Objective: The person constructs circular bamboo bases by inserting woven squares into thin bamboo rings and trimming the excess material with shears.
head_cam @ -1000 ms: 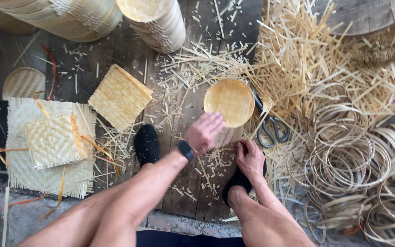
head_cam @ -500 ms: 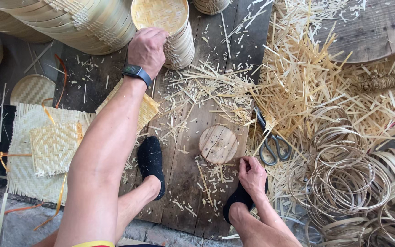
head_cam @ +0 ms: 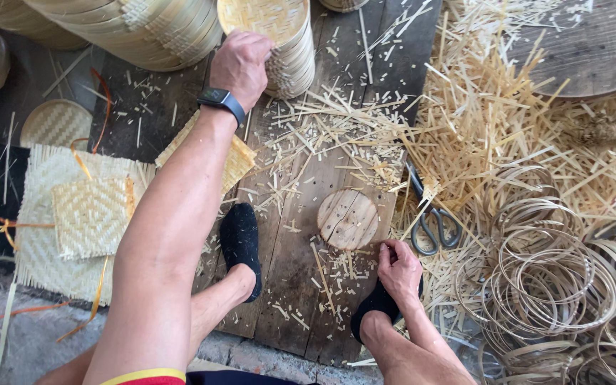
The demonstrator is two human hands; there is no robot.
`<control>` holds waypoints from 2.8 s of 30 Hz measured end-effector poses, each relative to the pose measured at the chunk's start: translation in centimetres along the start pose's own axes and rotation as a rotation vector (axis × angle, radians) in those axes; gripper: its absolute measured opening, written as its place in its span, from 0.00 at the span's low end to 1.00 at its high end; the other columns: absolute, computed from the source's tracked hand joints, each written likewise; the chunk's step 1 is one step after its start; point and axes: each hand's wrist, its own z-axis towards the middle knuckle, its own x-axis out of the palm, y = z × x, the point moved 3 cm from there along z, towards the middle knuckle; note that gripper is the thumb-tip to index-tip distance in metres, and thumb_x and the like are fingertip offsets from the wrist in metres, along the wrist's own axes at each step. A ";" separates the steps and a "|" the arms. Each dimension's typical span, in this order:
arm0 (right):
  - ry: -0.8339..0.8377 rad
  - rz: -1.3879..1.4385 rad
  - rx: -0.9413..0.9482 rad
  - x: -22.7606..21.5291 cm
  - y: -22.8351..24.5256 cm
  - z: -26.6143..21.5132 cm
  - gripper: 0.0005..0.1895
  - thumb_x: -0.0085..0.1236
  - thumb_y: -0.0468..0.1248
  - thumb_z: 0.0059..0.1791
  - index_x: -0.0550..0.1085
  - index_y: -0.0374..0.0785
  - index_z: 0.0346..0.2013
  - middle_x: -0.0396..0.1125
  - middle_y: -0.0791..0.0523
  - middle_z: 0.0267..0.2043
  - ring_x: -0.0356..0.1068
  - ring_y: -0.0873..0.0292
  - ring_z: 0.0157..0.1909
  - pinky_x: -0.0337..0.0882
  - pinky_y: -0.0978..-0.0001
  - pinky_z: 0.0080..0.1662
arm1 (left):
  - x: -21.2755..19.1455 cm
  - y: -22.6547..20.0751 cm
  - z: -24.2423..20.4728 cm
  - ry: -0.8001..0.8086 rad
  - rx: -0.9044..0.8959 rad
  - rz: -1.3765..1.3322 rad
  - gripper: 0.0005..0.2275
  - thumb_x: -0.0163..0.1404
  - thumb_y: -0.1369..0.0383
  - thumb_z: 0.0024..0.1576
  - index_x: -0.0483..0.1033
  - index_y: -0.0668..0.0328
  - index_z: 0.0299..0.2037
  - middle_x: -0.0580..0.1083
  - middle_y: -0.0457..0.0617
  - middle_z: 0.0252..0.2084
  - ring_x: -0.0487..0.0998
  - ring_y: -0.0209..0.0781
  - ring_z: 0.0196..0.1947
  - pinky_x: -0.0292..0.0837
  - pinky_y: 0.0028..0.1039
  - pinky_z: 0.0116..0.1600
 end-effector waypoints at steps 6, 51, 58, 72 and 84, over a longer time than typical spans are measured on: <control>-0.001 -0.008 -0.048 -0.1 0.2 -0.1 0.07 0.60 0.37 0.50 0.78 0.38 0.40 0.72 0.53 0.31 0.72 0.57 0.29 0.72 0.66 0.37 | -1.1 1.0 -7.4 -0.147 -0.068 0.066 0.28 0.66 0.67 0.58 0.70 0.62 0.68 0.66 0.60 0.71 0.60 0.59 0.74 0.54 0.46 0.77; 0.286 0.767 0.429 2.2 -2.7 4.2 0.11 0.65 0.32 0.47 0.73 0.33 0.41 0.73 0.56 0.34 0.71 0.67 0.31 0.72 0.76 0.34 | 4.6 -19.0 -25.2 0.087 -0.292 -0.363 0.23 0.66 0.66 0.45 0.77 0.68 0.49 0.78 0.59 0.48 0.75 0.50 0.52 0.73 0.39 0.57; 0.284 0.794 0.377 2.2 -3.2 4.3 0.11 0.65 0.31 0.47 0.72 0.33 0.39 0.72 0.59 0.30 0.67 0.68 0.27 0.68 0.78 0.30 | 9.6 -13.4 -26.2 0.534 -1.120 -0.774 0.17 0.70 0.67 0.42 0.81 0.67 0.39 0.81 0.49 0.32 0.79 0.32 0.27 0.76 0.23 0.33; 0.133 -0.452 -0.685 0.1 7.3 0.4 0.28 0.60 0.47 0.48 0.73 0.46 0.62 0.59 0.47 0.63 0.54 0.41 0.67 0.54 0.45 0.66 | 7.3 -16.8 -25.1 0.426 -0.890 -0.456 0.07 0.62 0.71 0.51 0.76 0.64 0.31 0.76 0.48 0.27 0.74 0.38 0.24 0.74 0.32 0.32; 0.165 -0.477 -0.652 1.3 5.5 0.0 0.22 0.62 0.45 0.44 0.75 0.43 0.52 0.62 0.46 0.61 0.56 0.40 0.70 0.53 0.45 0.70 | 2.1 -25.1 -25.0 0.043 -0.114 -0.449 0.01 0.51 0.76 0.59 0.71 0.64 0.37 0.75 0.53 0.40 0.77 0.48 0.40 0.75 0.37 0.45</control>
